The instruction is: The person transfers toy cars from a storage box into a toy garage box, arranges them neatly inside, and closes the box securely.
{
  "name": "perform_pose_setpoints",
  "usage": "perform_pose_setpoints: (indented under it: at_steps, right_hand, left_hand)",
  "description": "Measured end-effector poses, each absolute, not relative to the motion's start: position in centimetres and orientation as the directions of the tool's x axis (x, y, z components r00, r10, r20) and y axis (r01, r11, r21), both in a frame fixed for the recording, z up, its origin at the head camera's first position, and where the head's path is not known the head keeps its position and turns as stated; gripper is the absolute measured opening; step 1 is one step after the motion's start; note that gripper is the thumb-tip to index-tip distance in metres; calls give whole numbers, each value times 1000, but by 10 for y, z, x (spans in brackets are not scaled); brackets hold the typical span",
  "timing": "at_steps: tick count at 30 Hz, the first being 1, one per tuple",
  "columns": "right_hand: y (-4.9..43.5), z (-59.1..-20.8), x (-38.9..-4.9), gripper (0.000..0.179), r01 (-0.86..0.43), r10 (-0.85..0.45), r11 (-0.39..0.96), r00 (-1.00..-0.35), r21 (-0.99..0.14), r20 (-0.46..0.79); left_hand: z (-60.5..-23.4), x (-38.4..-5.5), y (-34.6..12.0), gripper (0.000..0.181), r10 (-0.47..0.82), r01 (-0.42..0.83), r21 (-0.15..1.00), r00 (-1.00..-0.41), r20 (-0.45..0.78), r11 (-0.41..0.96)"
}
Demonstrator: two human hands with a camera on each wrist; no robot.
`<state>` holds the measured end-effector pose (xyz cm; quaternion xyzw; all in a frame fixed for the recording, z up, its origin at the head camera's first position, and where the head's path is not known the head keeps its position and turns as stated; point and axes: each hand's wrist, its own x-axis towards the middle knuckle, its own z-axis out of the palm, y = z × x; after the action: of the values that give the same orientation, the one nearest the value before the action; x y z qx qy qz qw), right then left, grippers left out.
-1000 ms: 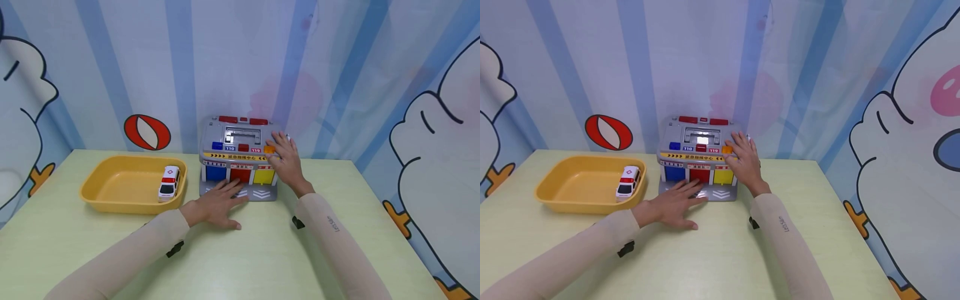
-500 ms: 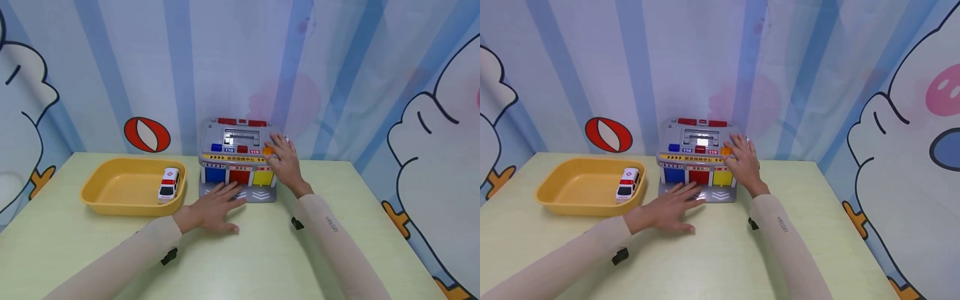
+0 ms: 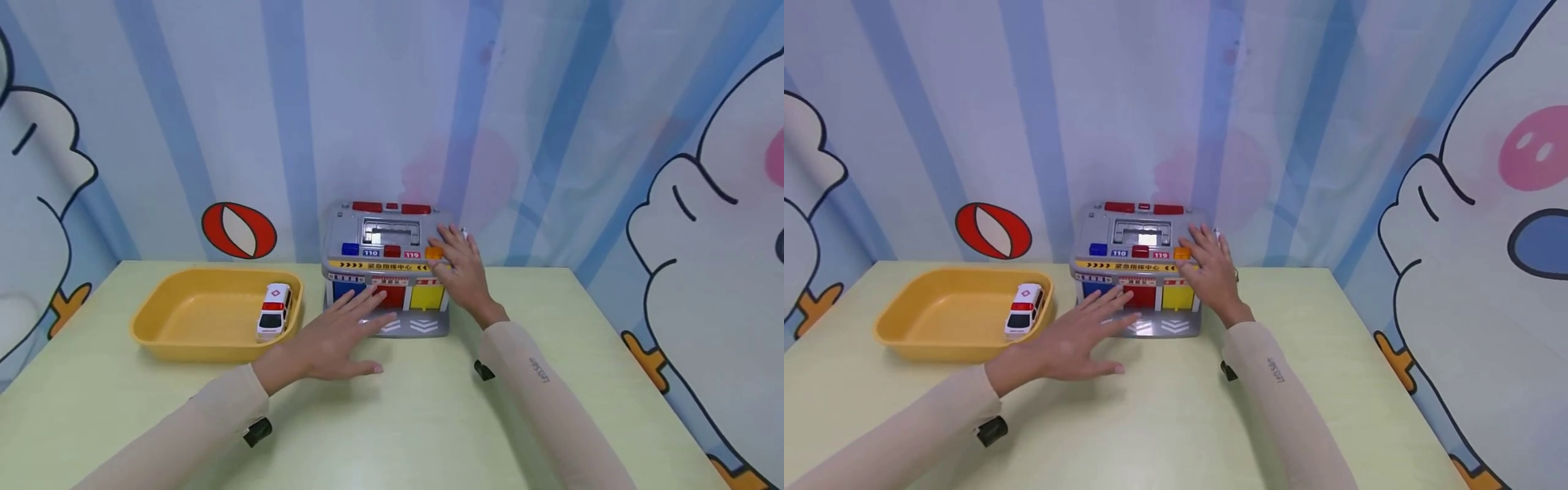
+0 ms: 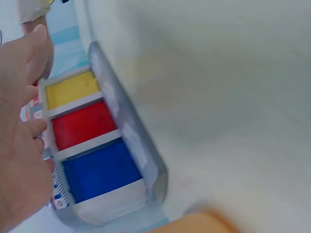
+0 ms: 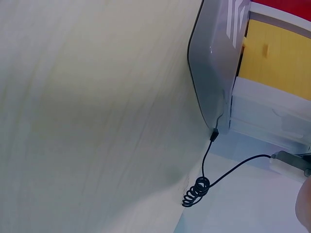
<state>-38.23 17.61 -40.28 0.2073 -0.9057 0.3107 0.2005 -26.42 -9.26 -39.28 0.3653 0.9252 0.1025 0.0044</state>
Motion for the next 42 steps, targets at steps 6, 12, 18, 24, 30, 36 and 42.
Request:
perform_pose_setpoints:
  at_steps: [6, 12, 18, 24, 30, 36, 42]
  right_hand:
    - [175, -402, -383, 52, -500, -259, 727, -834, -470, 487]
    - [173, -400, -384, 52, -504, -259, 725, -831, -469, 493]
    - [173, -403, -384, 53, -504, -261, 735, -828, -454, 496]
    - [173, -407, -384, 53, -508, -261, 731, -825, -456, 501]
    - [174, -407, -384, 52, -511, -258, 731, -821, -452, 510]
    - [174, -408, -384, 52, -506, -251, 733, -822, -454, 511]
    - [176, -404, -383, 52, -504, -249, 729, -826, -463, 506]
  left_hand:
    - [-375, -277, -98, 88, 608, 638, 100, -762, 223, 764]
    - [-358, -308, -104, 97, 467, 511, 84, -832, 299, 856]
    - [-349, -343, -110, 99, 395, 432, 112, -884, 251, 895]
    - [-350, -361, -110, 99, 360, 391, 163, -913, 192, 906]
    - [-350, -368, -109, 95, 346, 369, 212, -928, 138, 905]
    - [-349, -372, -108, 94, 337, 356, 259, -934, 116, 898]
    - [-347, -373, -105, 95, 332, 349, 284, -937, 107, 893]
